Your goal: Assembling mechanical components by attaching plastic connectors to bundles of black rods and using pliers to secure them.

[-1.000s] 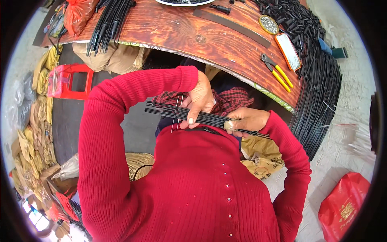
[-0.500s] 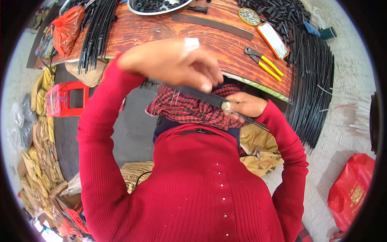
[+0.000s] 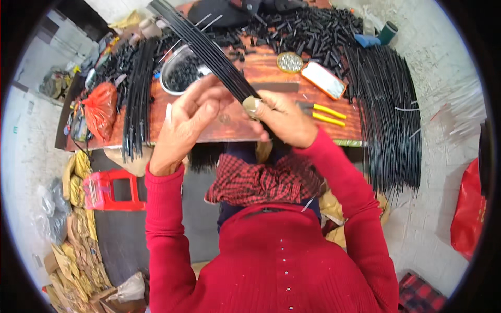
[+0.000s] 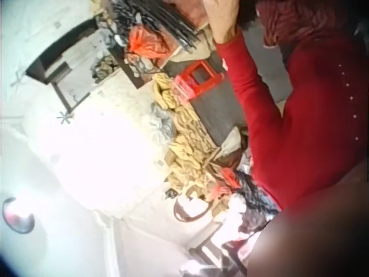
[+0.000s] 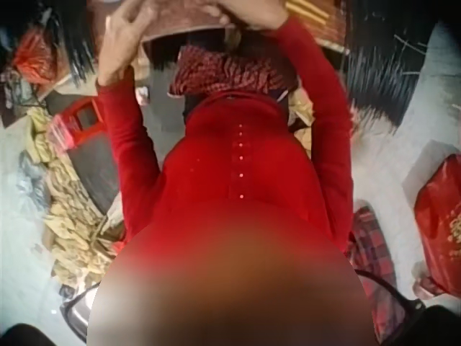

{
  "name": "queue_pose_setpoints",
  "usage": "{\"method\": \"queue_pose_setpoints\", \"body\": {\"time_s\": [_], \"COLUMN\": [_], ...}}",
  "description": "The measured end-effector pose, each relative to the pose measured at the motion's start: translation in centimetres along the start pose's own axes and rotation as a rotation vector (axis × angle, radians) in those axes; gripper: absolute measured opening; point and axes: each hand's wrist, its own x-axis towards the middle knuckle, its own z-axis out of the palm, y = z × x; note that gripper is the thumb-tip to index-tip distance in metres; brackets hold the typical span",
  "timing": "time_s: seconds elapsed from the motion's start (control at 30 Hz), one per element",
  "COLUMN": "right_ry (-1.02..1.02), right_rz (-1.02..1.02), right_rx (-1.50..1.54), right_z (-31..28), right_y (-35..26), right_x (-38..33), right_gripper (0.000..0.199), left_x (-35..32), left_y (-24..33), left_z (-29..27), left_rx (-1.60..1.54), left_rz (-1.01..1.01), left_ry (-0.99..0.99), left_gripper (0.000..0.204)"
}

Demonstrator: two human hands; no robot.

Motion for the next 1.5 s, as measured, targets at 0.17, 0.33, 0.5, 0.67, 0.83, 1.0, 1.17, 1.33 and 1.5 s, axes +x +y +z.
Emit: {"method": "queue_pose_setpoints", "body": {"time_s": [0.17,0.33,0.5,0.67,0.83,1.0,1.17,1.33,1.5], "right_ry": [0.310,0.455,0.387,0.244,0.427,0.375,0.145,0.142,0.227], "right_rz": [-0.207,-0.263,-0.047,0.012,-0.172,-0.332,-0.152,-0.120,-0.254], "right_rx": [0.050,0.005,0.045,-0.043,-0.119,-0.169,-0.154,-0.183,-0.193], "right_z": [3.4,4.3,3.9,0.7,-4.0,-5.8,-6.8,-7.3,-6.9], "right_y": [2.3,6.2,13.3,12.8,6.5,-0.9,-2.4,-1.9,-2.9], "right_x": [1.5,0.4,-3.2,-4.1,-4.3,0.3,3.6,3.9,2.8], "right_gripper": [0.026,0.022,0.025,0.024,0.038,0.034,0.025,0.022,0.020], "left_x": [5.9,7.0,4.0,3.7,4.0,4.0,4.5,4.3,4.0], "left_y": [2.5,-2.0,-9.8,-9.6,-9.6,-8.9,-8.6,-8.2,-6.4], "left_z": [2.8,6.1,9.4,9.7,9.5,10.3,10.9,10.8,10.6], "left_rx": [-0.292,-0.496,-0.490,-0.478,-0.452,-0.520,-0.477,-0.428,-0.456], "left_rz": [0.078,0.111,-0.087,-0.053,-0.034,-0.055,-0.026,-0.005,-0.114], "left_ry": [0.182,0.168,0.239,0.241,0.236,0.190,0.129,0.113,0.087], "left_gripper": [0.042,0.031,0.029,0.030,0.033,0.037,0.038,0.035,0.037]}}
